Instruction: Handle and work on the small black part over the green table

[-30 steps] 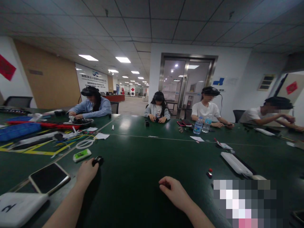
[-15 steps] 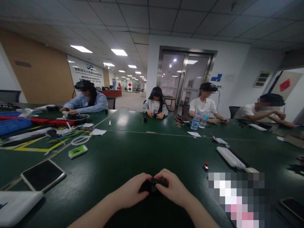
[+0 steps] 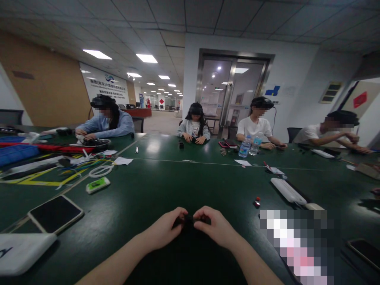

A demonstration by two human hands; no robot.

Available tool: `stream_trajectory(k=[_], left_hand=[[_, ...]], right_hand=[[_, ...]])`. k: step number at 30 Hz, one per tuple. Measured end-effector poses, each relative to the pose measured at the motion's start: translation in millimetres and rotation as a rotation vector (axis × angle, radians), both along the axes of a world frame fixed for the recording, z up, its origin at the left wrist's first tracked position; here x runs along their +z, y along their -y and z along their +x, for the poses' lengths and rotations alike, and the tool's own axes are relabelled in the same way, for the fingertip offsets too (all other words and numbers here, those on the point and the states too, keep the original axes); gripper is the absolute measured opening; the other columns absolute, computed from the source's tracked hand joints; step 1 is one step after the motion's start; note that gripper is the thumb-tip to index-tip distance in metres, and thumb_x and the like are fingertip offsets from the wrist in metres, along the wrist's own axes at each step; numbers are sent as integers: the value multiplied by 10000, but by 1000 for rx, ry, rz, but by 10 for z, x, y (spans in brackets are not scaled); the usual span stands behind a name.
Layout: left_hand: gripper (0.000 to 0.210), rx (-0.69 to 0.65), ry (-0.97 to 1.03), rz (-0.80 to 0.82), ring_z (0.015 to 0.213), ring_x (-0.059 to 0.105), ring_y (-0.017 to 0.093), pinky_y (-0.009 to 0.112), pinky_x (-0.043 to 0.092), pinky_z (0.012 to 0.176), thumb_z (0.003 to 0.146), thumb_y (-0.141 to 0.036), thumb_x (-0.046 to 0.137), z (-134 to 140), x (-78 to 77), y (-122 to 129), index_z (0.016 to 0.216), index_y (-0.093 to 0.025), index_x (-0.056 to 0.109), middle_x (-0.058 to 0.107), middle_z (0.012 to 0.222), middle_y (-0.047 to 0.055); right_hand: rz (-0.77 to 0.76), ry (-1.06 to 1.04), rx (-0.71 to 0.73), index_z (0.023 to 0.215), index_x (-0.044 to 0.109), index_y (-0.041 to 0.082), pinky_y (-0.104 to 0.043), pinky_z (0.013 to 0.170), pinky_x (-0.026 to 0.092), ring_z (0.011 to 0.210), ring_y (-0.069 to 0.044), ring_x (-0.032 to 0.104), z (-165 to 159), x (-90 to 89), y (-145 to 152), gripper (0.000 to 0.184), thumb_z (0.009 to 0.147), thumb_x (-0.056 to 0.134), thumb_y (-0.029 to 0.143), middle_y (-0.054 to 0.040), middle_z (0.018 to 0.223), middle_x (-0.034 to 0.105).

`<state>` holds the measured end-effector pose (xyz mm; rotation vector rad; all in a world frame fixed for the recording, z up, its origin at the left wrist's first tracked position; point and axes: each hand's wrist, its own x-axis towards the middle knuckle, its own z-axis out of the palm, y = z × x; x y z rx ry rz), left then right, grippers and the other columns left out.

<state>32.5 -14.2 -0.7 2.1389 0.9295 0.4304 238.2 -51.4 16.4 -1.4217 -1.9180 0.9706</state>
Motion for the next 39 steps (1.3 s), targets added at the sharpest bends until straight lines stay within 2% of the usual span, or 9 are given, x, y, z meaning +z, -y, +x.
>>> stream_trajectory(k=[6, 11, 13, 16, 18, 21, 25, 32, 39], left_hand=[[548, -80, 17, -19, 1022, 519, 203, 326, 421, 886, 689, -288, 644, -19, 61, 45, 1211, -227, 488, 545, 1158, 51], [325, -54, 15, 28, 961, 535, 175, 305, 422, 848, 808, -307, 522, 20, 2, 28, 1121, -228, 560, 575, 1064, 39], [327, -46, 18, 31, 958, 536, 172, 302, 422, 850, 797, -291, 538, 17, -30, 7, 1116, -225, 562, 573, 1067, 37], [366, -36, 12, 3, 980, 532, 171, 307, 417, 871, 787, -298, 563, -10, -49, -16, 1146, -233, 547, 560, 1110, 31], [371, -36, 6, -23, 994, 529, 170, 309, 417, 877, 791, -306, 565, -31, -45, -24, 1156, -244, 542, 550, 1135, 26], [368, -34, -4, -41, 994, 529, 171, 308, 424, 866, 789, -300, 570, -48, -28, -27, 1152, -245, 542, 544, 1145, 26], [358, -41, -20, -12, 973, 531, 174, 314, 429, 854, 766, -286, 591, -48, -6, -30, 1118, -227, 552, 552, 1108, 31], [345, -52, -14, -2, 971, 527, 173, 315, 433, 853, 760, -244, 582, -49, 7, -33, 1103, -230, 553, 538, 1123, 40], [337, -66, 25, -5, 979, 521, 164, 306, 429, 870, 756, -221, 581, -53, 2, -31, 1092, -227, 561, 521, 1124, 34]], right_hand=[[-10, 64, 22, 909, 634, 241, -275, 771, 433, 860, -162, 552, -2, -56, -4, 135, 781, 592, 237, 2, 955, 587], [0, 10, 39, 903, 640, 244, -285, 753, 446, 857, -172, 562, -53, -152, -28, 140, 772, 603, 275, -1, 946, 594], [25, -164, -90, 918, 628, 230, -298, 759, 460, 855, -183, 570, -3, -195, -96, 167, 775, 591, 308, -12, 920, 607], [96, -614, -601, 1030, 562, 215, -330, 760, 486, 909, -212, 576, 205, -281, -249, 305, 796, 545, 408, -56, 996, 602], [37, -885, -832, 1016, 546, 225, -330, 736, 507, 925, -214, 582, 372, -350, -342, 288, 791, 550, 406, -63, 1020, 596], [2, -950, -852, 970, 561, 232, -318, 691, 531, 893, -206, 601, 519, -447, -415, 270, 771, 594, 410, -58, 971, 612], [2, -1004, -813, 939, 596, 237, -267, 634, 534, 800, -164, 623, 493, -510, -420, 294, 716, 678, 410, -11, 899, 637], [-71, -1190, -765, 841, 650, 211, -204, 552, 513, 690, -123, 613, 455, -494, -425, 210, 683, 736, 319, 6, 791, 648], [-84, -1178, -763, 880, 652, 207, -190, 540, 502, 671, -115, 605, 412, -434, -408, 218, 696, 727, 299, 4, 782, 645]])
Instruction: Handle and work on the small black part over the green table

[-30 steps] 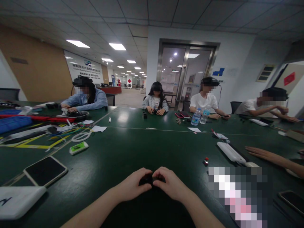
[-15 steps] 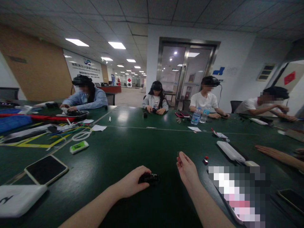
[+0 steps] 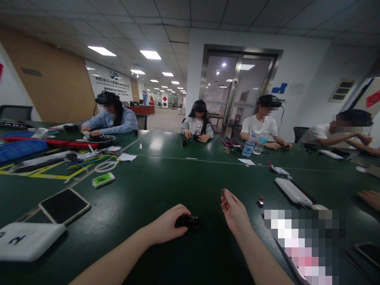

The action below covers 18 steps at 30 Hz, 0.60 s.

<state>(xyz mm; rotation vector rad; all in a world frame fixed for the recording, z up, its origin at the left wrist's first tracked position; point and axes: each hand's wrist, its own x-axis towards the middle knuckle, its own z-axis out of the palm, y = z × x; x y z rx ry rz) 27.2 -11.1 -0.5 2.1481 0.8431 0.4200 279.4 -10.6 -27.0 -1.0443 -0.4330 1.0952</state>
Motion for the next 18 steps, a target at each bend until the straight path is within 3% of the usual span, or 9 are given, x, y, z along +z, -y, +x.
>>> stream_trajectory(k=[7, 14, 18], left_hand=[[340, 1, 8, -13, 987, 520, 167, 311, 424, 869, 765, -245, 588, -10, -16, -10, 1104, -249, 560, 511, 1125, 20], [347, -2, 5, 13, 987, 521, 165, 303, 425, 875, 766, -246, 587, -12, -38, -20, 1111, -244, 556, 511, 1132, 27], [348, -7, 12, 49, 987, 523, 173, 312, 417, 889, 759, -236, 585, -1, -47, -23, 1106, -232, 564, 522, 1122, 38]], right_hand=[[-54, 11, 58, 877, 637, 203, -202, 565, 514, 658, -111, 607, -1, 5, 21, 222, 729, 695, 359, 4, 790, 642], [-44, -57, 41, 914, 607, 262, -152, 486, 480, 560, -75, 584, -79, 109, 79, 239, 708, 729, 258, 53, 705, 649], [-46, -34, 113, 919, 625, 229, -162, 549, 530, 623, -88, 623, -78, 78, 76, 263, 687, 747, 210, 25, 765, 672]])
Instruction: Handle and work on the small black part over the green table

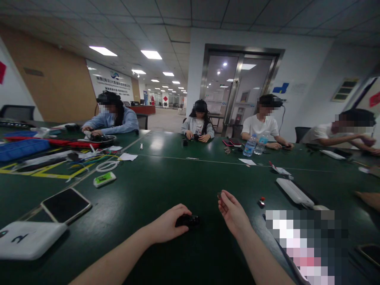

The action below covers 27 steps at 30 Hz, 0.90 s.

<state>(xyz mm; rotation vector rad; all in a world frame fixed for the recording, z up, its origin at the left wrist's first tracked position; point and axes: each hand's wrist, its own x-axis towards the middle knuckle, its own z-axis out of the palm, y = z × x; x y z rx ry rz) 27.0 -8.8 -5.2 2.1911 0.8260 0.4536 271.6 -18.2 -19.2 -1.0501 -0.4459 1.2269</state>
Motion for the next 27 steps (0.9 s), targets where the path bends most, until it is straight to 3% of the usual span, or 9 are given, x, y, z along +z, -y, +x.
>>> stream_trajectory(k=[5, 12, 17, 21, 27], left_hand=[[348, 8, 2, 6, 993, 522, 175, 314, 415, 891, 754, -224, 584, 4, 5, -1, 1101, -231, 568, 537, 1105, 36], [359, 20, 2, 0, 987, 527, 180, 325, 418, 882, 749, -232, 582, -1, -17, -4, 1107, -228, 556, 547, 1112, 38], [394, 52, 10, -63, 1012, 525, 179, 338, 417, 903, 738, -220, 604, -6, 13, 14, 1122, -222, 517, 556, 1120, 36], [357, 40, 14, -76, 985, 535, 168, 328, 432, 878, 737, -202, 603, 0, 64, 31, 1082, -217, 514, 561, 1076, 28], [318, 49, 6, -52, 947, 535, 163, 315, 441, 834, 740, -201, 598, 9, 38, 22, 1043, -214, 504, 556, 1038, 26]], right_hand=[[-45, 38, 115, 933, 640, 188, -237, 679, 582, 747, -145, 667, -32, -44, 5, 286, 671, 751, 159, -14, 797, 683], [-41, 104, 214, 988, 646, 170, -267, 798, 543, 841, -153, 662, -125, 102, 103, 314, 685, 726, 156, -40, 924, 687], [115, 591, 435, 1061, 639, 190, -317, 852, 486, 916, -179, 628, -279, 126, 201, 369, 697, 696, 216, -31, 968, 679], [93, 1011, 613, 994, 680, 258, -321, 813, 463, 914, -198, 602, -414, 125, 277, 283, 714, 658, 225, -5, 972, 662], [150, 1199, 642, 961, 676, 273, -298, 768, 450, 886, -191, 583, -456, 178, 320, 223, 748, 624, 237, -3, 946, 635]])
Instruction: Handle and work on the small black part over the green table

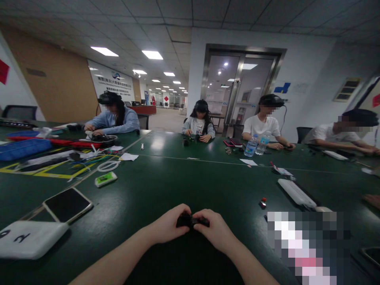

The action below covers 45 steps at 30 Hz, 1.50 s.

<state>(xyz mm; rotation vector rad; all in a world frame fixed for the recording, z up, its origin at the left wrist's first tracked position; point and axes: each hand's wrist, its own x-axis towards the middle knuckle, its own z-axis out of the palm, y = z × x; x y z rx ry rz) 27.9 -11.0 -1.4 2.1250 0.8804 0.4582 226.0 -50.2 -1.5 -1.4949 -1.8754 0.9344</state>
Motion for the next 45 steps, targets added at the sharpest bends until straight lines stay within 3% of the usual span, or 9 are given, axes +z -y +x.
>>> stream_trajectory(k=[13, 27, 32, 36, 38, 40, 43, 45], left_hand=[[257, -11, -4, 43, 898, 527, 155, 294, 437, 781, 747, -204, 585, -11, -32, -9, 995, -218, 519, 539, 1005, 14], [252, -104, 13, 42, 980, 507, 157, 304, 433, 862, 799, -218, 555, -30, -8, -12, 1043, -267, 597, 494, 1107, 15], [299, -168, -55, 135, 1063, 478, 179, 312, 394, 921, 818, -229, 532, -22, -33, -27, 1067, -351, 643, 488, 1137, 8], [335, -155, -119, 242, 1076, 481, 192, 328, 388, 930, 824, -249, 516, -85, -32, -108, 1112, -384, 621, 503, 1171, 7], [350, -84, -168, 298, 1067, 492, 192, 329, 382, 936, 826, -254, 501, -220, -33, -226, 1127, -393, 611, 512, 1172, 8], [349, 68, -247, 349, 1061, 502, 199, 335, 375, 942, 835, -277, 472, -451, -51, -395, 1135, -389, 609, 517, 1176, 15], [360, 452, -375, 342, 1015, 538, 214, 334, 400, 907, 842, -313, 428, -910, -108, -656, 1148, -343, 615, 527, 1162, 47], [419, 817, -448, 249, 986, 557, 247, 352, 436, 849, 851, -339, 380, -1195, -149, -768, 1227, -296, 561, 537, 1142, 88]], right_hand=[[-5, 21, 62, 948, 670, 270, -296, 820, 438, 949, -187, 563, 3, 39, 35, 195, 777, 590, 218, 4, 994, 604], [-16, 110, 64, 908, 682, 270, -323, 839, 412, 966, -204, 534, -14, 76, 36, 178, 739, 637, 232, -4, 988, 578], [-5, 60, 59, 951, 678, 271, -303, 809, 420, 931, -197, 542, 7, 69, 31, 252, 701, 672, 236, -10, 960, 583], [5, -2, -18, 946, 675, 252, -280, 738, 436, 840, -178, 563, 88, 35, -11, 211, 746, 633, 307, -18, 923, 595], [6, -27, -82, 949, 673, 255, -280, 718, 442, 815, -177, 572, 158, -3, -50, 207, 768, 610, 334, -17, 909, 603], [-7, -51, -142, 967, 668, 261, -289, 717, 451, 833, -188, 583, 235, -49, -92, 216, 791, 583, 352, -18, 929, 616], [-15, -65, -193, 958, 670, 253, -306, 732, 460, 856, -198, 596, 332, -111, -143, 202, 806, 565, 336, -19, 934, 634], [-9, -74, -208, 937, 675, 246, -312, 739, 463, 850, -198, 602, 368, -141, -163, 189, 804, 567, 326, -17, 915, 644]])
